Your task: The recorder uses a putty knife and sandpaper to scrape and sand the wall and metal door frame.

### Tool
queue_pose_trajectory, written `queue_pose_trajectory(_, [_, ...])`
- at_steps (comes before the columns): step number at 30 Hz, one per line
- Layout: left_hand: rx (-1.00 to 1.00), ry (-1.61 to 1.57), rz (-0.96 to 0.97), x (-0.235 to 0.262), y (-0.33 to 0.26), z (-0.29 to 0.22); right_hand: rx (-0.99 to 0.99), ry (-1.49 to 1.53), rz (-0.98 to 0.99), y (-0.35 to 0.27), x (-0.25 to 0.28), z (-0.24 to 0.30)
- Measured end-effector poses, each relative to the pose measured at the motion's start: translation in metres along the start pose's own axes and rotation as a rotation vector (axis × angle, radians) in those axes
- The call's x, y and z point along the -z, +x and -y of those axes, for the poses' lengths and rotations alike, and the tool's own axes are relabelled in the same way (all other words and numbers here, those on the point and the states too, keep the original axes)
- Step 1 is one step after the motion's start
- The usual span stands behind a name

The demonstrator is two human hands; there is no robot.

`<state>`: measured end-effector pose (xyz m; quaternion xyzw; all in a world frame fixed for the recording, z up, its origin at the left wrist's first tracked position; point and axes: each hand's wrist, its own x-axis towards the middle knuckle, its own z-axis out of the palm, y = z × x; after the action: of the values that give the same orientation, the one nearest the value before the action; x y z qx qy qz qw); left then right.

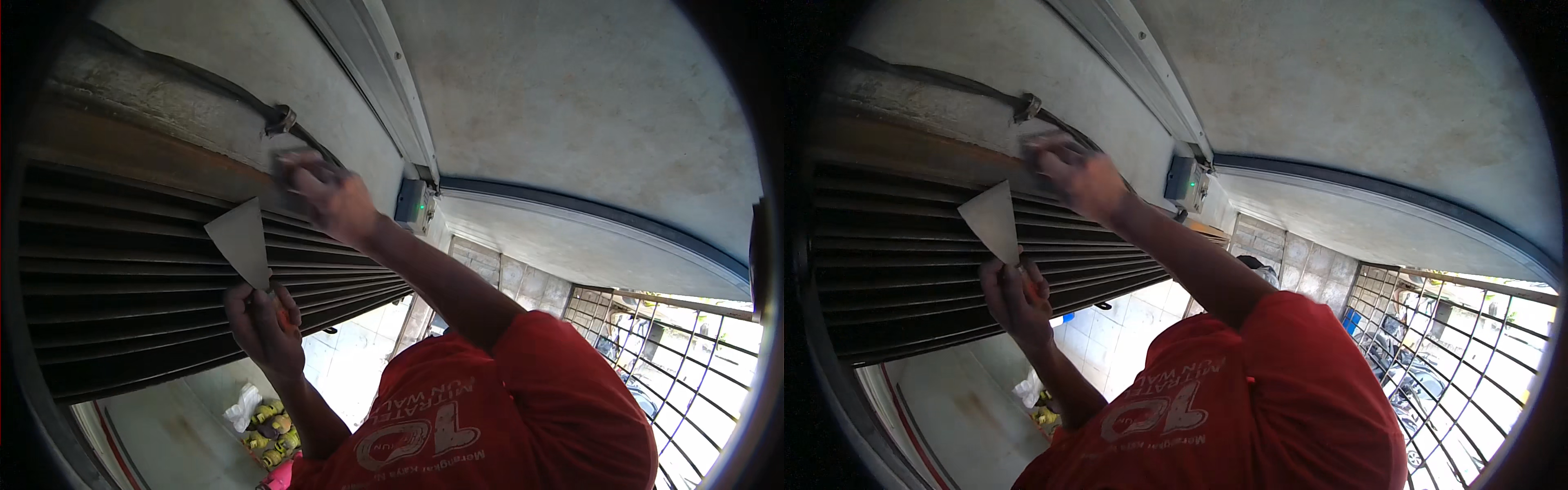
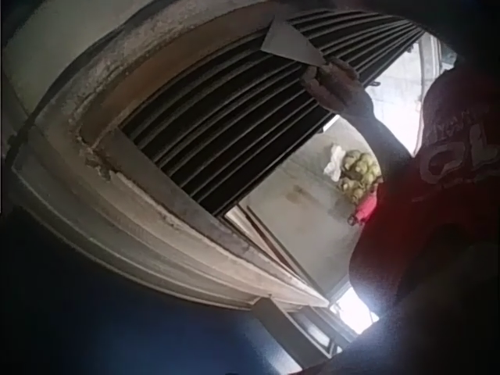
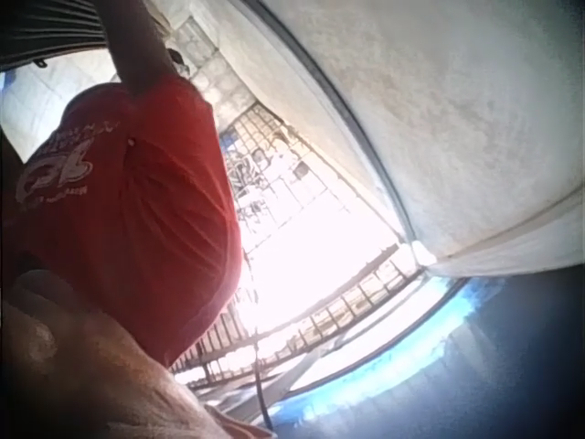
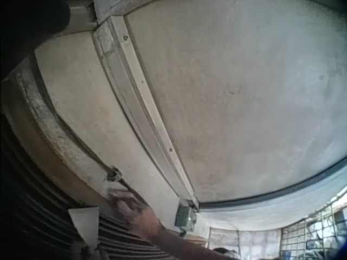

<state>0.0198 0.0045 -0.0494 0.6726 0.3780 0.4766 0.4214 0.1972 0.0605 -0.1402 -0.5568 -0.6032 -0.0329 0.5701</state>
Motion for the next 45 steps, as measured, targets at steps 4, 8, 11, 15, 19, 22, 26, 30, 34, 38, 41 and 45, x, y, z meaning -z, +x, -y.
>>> queue_pose_trajectory(4, [-0.034, 0.007, -0.014, -0.019, 0.002, -0.002, -0.22, -0.003, 0.027, -0.081, -0.028, -0.057])
queue_pose_trajectory(8, [-0.053, 0.015, 0.1, -0.012, -0.001, 0.009, -0.372, -0.12, 0.118, -0.04, -0.024, -0.013])
queue_pose_trajectory(11, [-0.025, -0.016, 0.057, -0.015, 0.001, 0.018, -0.127, 0.011, -0.168, -0.012, -0.015, -0.004])
queue_pose_trajectory(15, [-0.285, 0.225, 0.02, -0.033, 0.005, 0.012, -0.692, -0.051, 0.337, -0.114, -0.024, -0.06])
queue_pose_trajectory(19, [0.126, 0.005, 0.054, -0.032, -0.002, 0.017, -0.708, 0.039, -0.091, -0.117, 0.0, -0.062])
queue_pose_trajectory(22, [0.112, 0.117, 0.077, -0.057, 0.006, 0.019, -0.613, 0.09, -0.255, -0.032, 0.035, -0.066])
queue_pose_trajectory(26, [-0.129, 0.072, 0.033, -0.068, 0.02, 0.028, -0.176, 0.265, -0.169, 0.062, 0.031, -0.055])
queue_pose_trajectory(30, [-0.081, 0.121, 0.019, -0.067, 0.019, 0.019, 0.002, 0.215, -0.176, 0.058, 0.02, -0.063])
queue_pose_trajectory(34, [-0.076, 0.115, 0.012, -0.071, 0.014, 0.036, -0.099, 0.323, -0.039, -0.012, 0.007, -0.08])
queue_pose_trajectory(38, [-0.026, 0.006, -0.077, -0.081, 0.008, 0.058, 0.004, 0.396, -0.075, 0.045, 0.021, -0.057])
queue_pose_trajectory(41, [-0.092, 0.039, -0.05, -0.09, 0.001, 0.097, -0.082, 0.612, -0.081, 0.066, 0.027, -0.043])
queue_pose_trajectory(45, [-0.15, 0.163, 0.022, -0.103, -0.006, 0.115, -0.094, 0.235, -0.113, 0.03, 0.02, -0.071])
